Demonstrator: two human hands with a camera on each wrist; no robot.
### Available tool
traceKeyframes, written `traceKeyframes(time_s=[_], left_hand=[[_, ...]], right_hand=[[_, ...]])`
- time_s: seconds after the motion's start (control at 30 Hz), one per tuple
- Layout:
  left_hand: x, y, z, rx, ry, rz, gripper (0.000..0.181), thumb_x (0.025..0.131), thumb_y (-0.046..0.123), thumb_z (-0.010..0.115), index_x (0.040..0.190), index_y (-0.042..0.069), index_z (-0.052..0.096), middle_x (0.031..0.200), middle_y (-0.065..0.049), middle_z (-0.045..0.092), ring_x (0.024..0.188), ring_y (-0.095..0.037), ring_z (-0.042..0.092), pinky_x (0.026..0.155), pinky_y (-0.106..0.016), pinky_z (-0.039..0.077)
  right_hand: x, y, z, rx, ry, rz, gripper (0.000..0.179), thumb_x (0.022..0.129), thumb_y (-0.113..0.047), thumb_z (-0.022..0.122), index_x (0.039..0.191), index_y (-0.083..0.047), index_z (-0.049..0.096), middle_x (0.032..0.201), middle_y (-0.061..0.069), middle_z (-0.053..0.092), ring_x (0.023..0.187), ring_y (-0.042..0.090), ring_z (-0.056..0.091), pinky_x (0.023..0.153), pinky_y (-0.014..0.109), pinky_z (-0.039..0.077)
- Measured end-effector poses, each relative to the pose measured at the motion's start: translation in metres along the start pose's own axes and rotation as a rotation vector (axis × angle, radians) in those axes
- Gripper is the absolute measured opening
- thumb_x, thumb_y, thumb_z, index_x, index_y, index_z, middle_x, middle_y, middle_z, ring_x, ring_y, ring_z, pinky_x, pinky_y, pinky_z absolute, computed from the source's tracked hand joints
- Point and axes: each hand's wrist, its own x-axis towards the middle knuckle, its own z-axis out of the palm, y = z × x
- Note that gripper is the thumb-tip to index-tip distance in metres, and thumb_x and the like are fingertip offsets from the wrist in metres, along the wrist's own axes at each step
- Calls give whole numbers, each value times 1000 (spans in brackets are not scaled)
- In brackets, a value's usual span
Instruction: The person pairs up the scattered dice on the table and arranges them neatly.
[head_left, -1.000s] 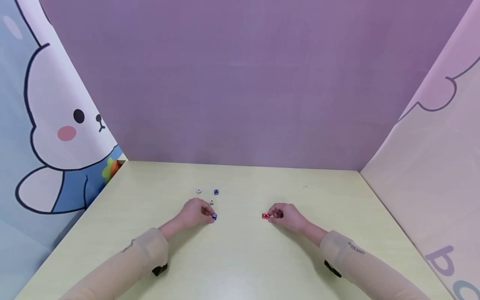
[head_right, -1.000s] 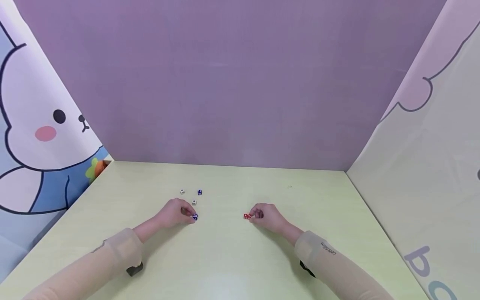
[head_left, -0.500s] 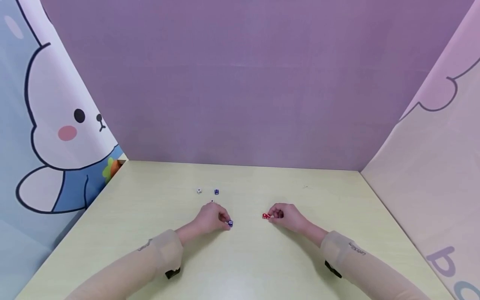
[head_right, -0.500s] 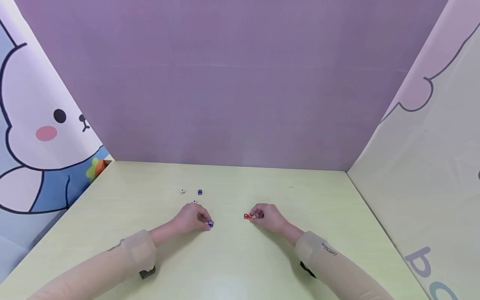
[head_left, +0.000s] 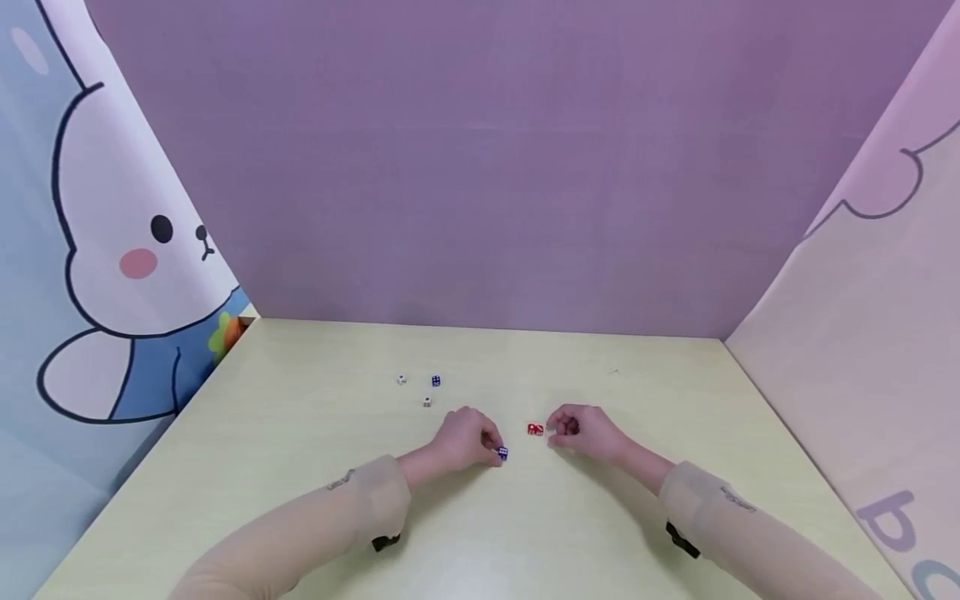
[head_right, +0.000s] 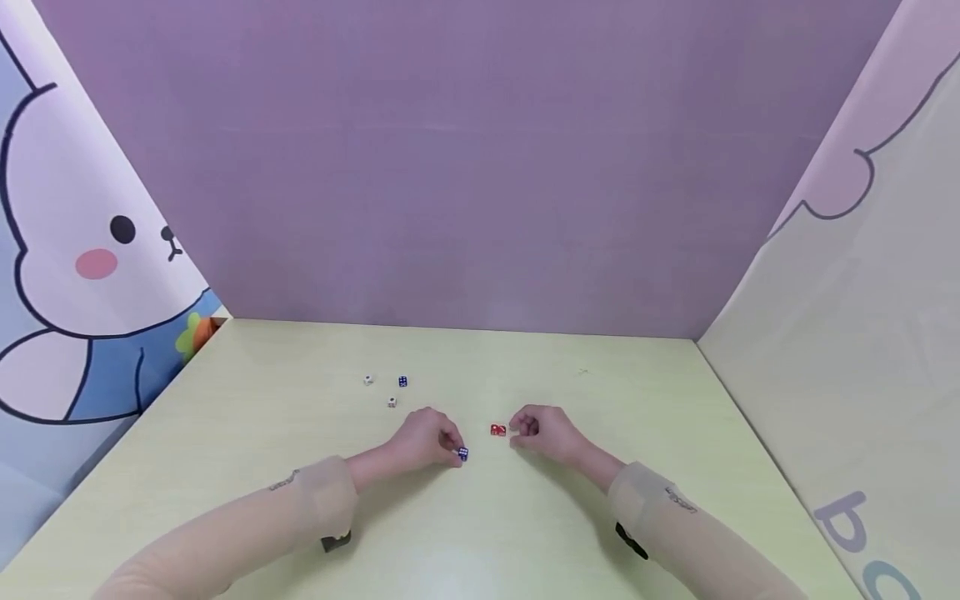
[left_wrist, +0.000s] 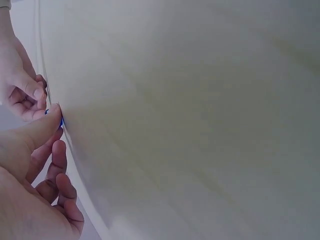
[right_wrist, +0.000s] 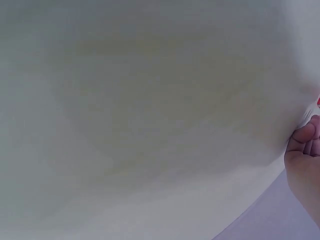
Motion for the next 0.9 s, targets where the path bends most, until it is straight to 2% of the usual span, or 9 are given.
traceKeyframes(time_s=[0.13,0.4,0.53,0.9], left_hand=[[8,10,9,17,12,-1,16,65,28,85,75,23,73,64,18,58,66,-2,49,75,-28,37],[21,31,23,66,53,12,16,66,30,85,74,23,73,60,18,56,67,-3,48,84,-39,38],[25,40,27,80,67,-9,16,66,30,85,73,22,73,59,16,55,70,-7,46,81,-37,36],[32,42,34,60,107,-31,17,64,30,86,72,22,73,62,15,60,73,-8,46,78,-32,33]], right_hand=[[-7,-2,0,2,-20,-5,19,80,-11,74,96,-5,66,76,-2,58,68,8,50,58,18,44],[-14,-3,3,2,-39,-17,16,80,-11,74,94,-7,66,76,-3,58,67,8,51,60,18,45],[-16,-4,5,13,-49,-26,17,81,-12,74,95,-7,66,75,-2,57,66,7,49,58,18,43],[-12,-1,10,-2,-32,-107,15,79,-8,73,93,-7,66,73,-4,56,63,3,47,57,17,43]])
